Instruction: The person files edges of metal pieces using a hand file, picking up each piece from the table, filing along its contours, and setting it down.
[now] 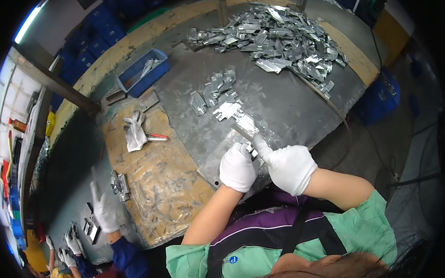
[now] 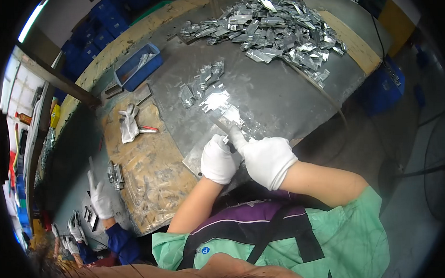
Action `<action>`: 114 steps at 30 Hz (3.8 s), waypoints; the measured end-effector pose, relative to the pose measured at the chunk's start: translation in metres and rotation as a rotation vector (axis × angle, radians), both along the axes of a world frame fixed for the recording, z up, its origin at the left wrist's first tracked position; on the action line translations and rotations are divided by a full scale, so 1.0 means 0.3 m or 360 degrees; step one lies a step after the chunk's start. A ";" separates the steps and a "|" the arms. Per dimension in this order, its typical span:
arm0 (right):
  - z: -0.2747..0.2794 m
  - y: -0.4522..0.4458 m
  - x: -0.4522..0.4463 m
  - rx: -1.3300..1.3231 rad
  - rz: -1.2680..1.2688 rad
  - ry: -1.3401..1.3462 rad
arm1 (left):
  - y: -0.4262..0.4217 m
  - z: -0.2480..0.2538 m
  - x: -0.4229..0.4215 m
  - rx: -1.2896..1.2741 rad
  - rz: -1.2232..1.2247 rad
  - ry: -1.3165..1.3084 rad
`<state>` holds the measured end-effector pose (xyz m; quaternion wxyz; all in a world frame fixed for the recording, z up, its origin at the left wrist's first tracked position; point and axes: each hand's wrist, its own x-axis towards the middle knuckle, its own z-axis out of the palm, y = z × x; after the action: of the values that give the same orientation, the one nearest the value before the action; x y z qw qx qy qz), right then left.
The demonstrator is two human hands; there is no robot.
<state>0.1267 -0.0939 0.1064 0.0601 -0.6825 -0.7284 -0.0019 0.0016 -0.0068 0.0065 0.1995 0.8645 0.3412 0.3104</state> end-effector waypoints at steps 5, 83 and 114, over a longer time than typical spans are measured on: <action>0.016 -0.103 0.008 -0.0209 0.0003 -0.0049 | 0.007 -0.018 -0.001 -0.0028 -0.0040 -0.0026; -0.178 -0.088 0.118 -0.0402 -0.0235 0.0152 | 0.078 0.103 0.073 0.0032 -0.0086 0.0767; -0.239 0.077 0.111 -0.0065 -0.0223 0.0067 | 0.081 0.103 0.075 -0.0026 -0.0129 0.0826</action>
<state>0.1600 -0.0709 0.0347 0.0611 -0.7328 -0.6774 0.0231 0.0242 0.0176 0.0373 0.1246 0.9265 0.3486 0.0673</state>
